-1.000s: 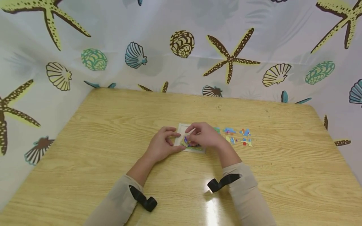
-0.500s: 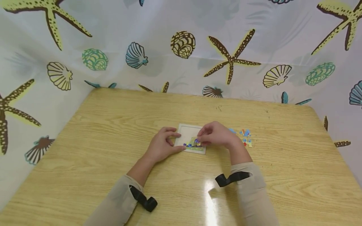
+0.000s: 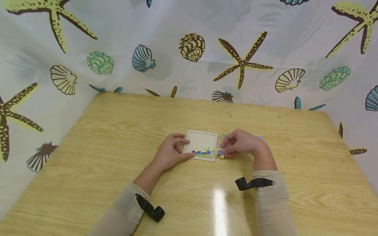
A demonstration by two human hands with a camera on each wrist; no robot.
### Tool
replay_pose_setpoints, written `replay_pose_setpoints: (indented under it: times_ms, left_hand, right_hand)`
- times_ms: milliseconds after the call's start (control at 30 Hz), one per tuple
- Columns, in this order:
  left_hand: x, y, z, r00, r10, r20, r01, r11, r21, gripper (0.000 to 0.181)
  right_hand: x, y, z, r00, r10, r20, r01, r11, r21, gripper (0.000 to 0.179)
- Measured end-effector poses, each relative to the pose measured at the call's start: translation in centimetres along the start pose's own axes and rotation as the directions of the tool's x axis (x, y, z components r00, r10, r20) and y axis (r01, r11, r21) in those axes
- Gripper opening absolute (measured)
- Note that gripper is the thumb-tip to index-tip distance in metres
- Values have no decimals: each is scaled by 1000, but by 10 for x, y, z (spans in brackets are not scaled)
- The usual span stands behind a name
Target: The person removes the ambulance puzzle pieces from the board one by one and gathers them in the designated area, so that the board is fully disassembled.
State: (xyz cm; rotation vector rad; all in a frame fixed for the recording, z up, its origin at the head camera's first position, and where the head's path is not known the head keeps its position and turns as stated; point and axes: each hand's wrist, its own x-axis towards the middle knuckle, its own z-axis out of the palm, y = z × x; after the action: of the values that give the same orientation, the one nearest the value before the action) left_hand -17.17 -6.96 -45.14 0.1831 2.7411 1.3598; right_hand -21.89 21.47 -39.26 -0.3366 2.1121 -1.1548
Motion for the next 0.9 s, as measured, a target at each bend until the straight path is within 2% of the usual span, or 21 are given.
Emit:
replay_pose_setpoints:
  times_ms: [100, 433, 567, 733, 900]
  left_hand:
    - [0, 1, 0, 1000, -1, -2, 1, 1000, 2, 50]
    - [0, 1, -1, 1000, -1, 1, 1, 1000, 7, 50]
    - [1, 2, 0, 1000, -3, -3, 3, 1000, 7, 50]
    - [0, 2, 0, 1000, -2, -7, 2, 1000, 6, 50]
    - [0, 2, 0, 1000, -5, -7, 5, 1000, 4, 50]
  right_hand:
    - [-3, 2, -2, 1000, 27, 15, -26, 999, -23, 19]
    - [-6, -2, 1, 992, 122, -21, -123, 989, -77, 11]
    - [-7, -2, -1, 991, 134, -26, -135, 987, -91, 11]
    - [-10, 1, -5, 995, 99, -32, -101, 993, -65, 17]
    - [-6, 1, -4, 999, 21, -39, -22, 999, -37, 25]
